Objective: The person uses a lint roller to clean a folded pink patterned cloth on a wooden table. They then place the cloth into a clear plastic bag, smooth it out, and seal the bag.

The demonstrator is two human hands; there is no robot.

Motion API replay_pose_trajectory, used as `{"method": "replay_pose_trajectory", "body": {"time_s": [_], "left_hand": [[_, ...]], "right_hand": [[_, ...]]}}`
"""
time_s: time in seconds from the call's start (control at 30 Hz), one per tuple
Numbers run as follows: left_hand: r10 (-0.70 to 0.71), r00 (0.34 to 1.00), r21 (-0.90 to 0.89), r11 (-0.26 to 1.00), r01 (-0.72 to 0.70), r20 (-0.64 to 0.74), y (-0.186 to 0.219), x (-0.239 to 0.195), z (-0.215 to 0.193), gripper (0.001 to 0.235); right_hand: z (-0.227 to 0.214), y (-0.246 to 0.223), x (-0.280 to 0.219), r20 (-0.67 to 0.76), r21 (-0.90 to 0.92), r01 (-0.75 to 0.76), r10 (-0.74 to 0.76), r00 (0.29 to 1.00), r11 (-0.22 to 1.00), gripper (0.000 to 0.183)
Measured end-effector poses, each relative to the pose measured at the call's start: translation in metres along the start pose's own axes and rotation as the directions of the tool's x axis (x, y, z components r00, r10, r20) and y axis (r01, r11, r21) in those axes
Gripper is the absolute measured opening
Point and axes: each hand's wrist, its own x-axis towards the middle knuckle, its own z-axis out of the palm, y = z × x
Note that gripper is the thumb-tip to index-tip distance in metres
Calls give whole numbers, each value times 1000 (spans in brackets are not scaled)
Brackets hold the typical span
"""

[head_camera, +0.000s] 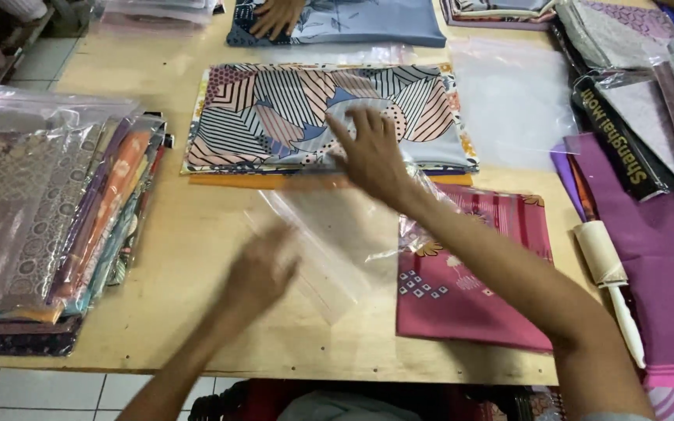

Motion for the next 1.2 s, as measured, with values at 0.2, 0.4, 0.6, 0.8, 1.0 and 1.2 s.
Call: {"method": "replay_pose_trajectory", "body": {"time_s": [0.2, 0.4, 0.6, 0.8, 1.0, 1.2], "left_hand": [[-436, 896, -154, 883, 444, 82, -71, 58, -3, 79], [-573, 702, -368, 599, 711, 422, -9, 49, -48, 55], [-390, 560, -406, 411, 816, 730, 59, 8, -81, 45], [-446, 506, -363, 370, 855, 738, 78, -39, -68, 30], [-569, 655, -688, 202, 697, 496, 94, -77, -25, 19], [-681, 606, -774, 90, 627, 411, 91, -97, -8, 21]], "right_hand": [[-79, -113, -116, 577, 413, -241, -48, 816, 878, 63], [-118, -122, -188, 535, 358, -257, 28, 844, 898, 62], [-123, -106, -220, 594, 359, -431, 153, 790, 828, 59], [-142, -134, -240, 338, 383, -233, 98, 936, 894, 84], [-146, -164, -227, 171, 342, -36, -25, 985, 939, 75], [-161, -158, -208, 40, 463, 149, -189, 981, 873, 40]]}}
